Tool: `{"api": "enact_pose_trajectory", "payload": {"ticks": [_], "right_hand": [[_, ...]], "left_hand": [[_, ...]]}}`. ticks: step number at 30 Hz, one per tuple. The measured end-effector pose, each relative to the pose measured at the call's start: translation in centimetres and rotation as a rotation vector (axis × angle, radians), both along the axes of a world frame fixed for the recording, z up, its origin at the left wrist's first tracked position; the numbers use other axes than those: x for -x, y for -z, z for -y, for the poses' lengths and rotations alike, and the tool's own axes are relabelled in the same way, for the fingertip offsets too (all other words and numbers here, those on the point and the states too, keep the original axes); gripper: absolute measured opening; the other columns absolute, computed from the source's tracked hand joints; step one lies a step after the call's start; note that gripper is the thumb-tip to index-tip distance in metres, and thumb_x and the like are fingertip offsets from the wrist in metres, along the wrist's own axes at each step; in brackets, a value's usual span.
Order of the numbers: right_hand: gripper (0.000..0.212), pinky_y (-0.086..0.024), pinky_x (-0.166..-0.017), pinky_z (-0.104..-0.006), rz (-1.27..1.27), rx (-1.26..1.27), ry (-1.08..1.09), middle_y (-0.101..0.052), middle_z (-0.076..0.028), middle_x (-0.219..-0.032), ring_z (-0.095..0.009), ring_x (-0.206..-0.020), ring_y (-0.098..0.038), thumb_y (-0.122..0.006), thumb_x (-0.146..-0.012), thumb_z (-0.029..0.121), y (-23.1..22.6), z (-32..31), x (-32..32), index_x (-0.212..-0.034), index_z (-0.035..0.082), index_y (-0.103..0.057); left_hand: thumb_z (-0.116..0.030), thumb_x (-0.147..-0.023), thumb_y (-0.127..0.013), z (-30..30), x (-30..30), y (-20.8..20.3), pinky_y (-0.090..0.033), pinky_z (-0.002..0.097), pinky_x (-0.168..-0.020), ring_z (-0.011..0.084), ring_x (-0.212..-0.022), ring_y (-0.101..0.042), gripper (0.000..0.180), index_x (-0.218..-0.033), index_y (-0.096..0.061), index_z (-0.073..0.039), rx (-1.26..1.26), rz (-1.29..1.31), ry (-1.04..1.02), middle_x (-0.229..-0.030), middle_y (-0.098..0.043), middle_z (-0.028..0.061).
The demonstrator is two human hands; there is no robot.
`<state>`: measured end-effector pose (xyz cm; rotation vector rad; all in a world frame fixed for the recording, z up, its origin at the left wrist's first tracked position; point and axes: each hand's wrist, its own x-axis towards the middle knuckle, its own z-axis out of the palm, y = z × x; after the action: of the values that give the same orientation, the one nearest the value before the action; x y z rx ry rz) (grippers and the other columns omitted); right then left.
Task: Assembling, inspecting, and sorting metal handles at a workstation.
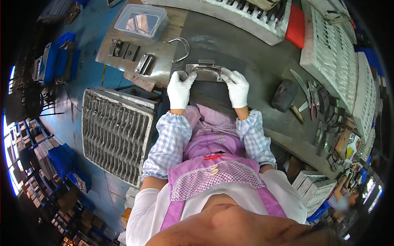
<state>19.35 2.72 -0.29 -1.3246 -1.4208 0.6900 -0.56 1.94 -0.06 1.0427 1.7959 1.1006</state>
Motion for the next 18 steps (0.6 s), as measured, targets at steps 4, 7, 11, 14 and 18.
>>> {"api": "enact_pose_trajectory", "payload": {"ticks": [4,7,11,14,18], "right_hand": [[0.019,-0.049,-0.07,-0.0327,0.168,-0.037,0.019,-0.064,-0.005,-0.074,-0.022,-0.071,-0.062,-0.077,-0.082,0.01,-0.2,0.1,-0.2,-0.101,0.007,-0.077],[0.033,-0.05,-0.074,-0.0335,-0.124,0.172,-0.044,-0.064,-0.009,-0.081,-0.024,-0.076,-0.063,-0.078,-0.083,0.018,-1.3,-0.2,1.0,-0.114,0.008,-0.073],[0.045,-0.049,-0.077,-0.0395,0.309,-0.059,-0.098,-0.065,-0.013,-0.09,-0.03,-0.084,-0.062,-0.078,-0.083,0.023,-2.5,0.3,2.8,-0.124,0.009,-0.068],[0.015,-0.047,-0.066,-0.0405,0.596,-0.177,0.037,-0.063,-0.007,-0.079,-0.027,-0.073,-0.06,-0.076,-0.081,0.014,-3.1,3.2,3.5,-0.096,0.016,-0.078],[0.016,-0.044,-0.057,-0.0371,0.603,-0.35,-0.553,-0.053,-0.005,-0.066,-0.024,-0.06,-0.055,-0.076,-0.076,0.005,-7.2,5.0,5.7,-0.087,0.018,-0.077]], "left_hand": [[-0.034,-0.081,-0.084,-0.4,0.0,-0.6,-0.049,0.0324,-0.067,0.0176,-0.068,-0.058,0.039,-0.087,-0.063,-0.002,-0.032,-0.132,0.034,-0.075,-0.064,0.0077],[-0.037,-0.079,-0.084,0.2,1.3,-0.8,-0.051,0.036,-0.068,0.0242,-0.07,-0.063,0.042,-0.087,-0.063,-0.002,0.001,-0.178,-0.005,-0.078,-0.067,0.012],[-0.042,-0.082,-0.079,1.5,0.8,-2.8,-0.053,0.0383,-0.073,0.0295,-0.08,-0.069,0.041,-0.094,-0.067,-0.004,-0.148,-0.245,-0.019,-0.083,-0.069,0.0153],[-0.044,-0.091,-0.071,3.7,1.1,-1.7,-0.054,0.0387,-0.074,0.0305,-0.078,-0.068,0.042,-0.099,-0.069,-0.003,-0.117,0.179,0.1,-0.089,-0.07,0.0141],[-0.04,-0.098,-0.063,11.1,4.6,0.6,-0.053,0.0336,-0.06,0.0203,-0.075,-0.067,0.039,-0.102,-0.069,-0.002,-0.314,0.17,-0.109,-0.086,-0.07,0.0104]]}}
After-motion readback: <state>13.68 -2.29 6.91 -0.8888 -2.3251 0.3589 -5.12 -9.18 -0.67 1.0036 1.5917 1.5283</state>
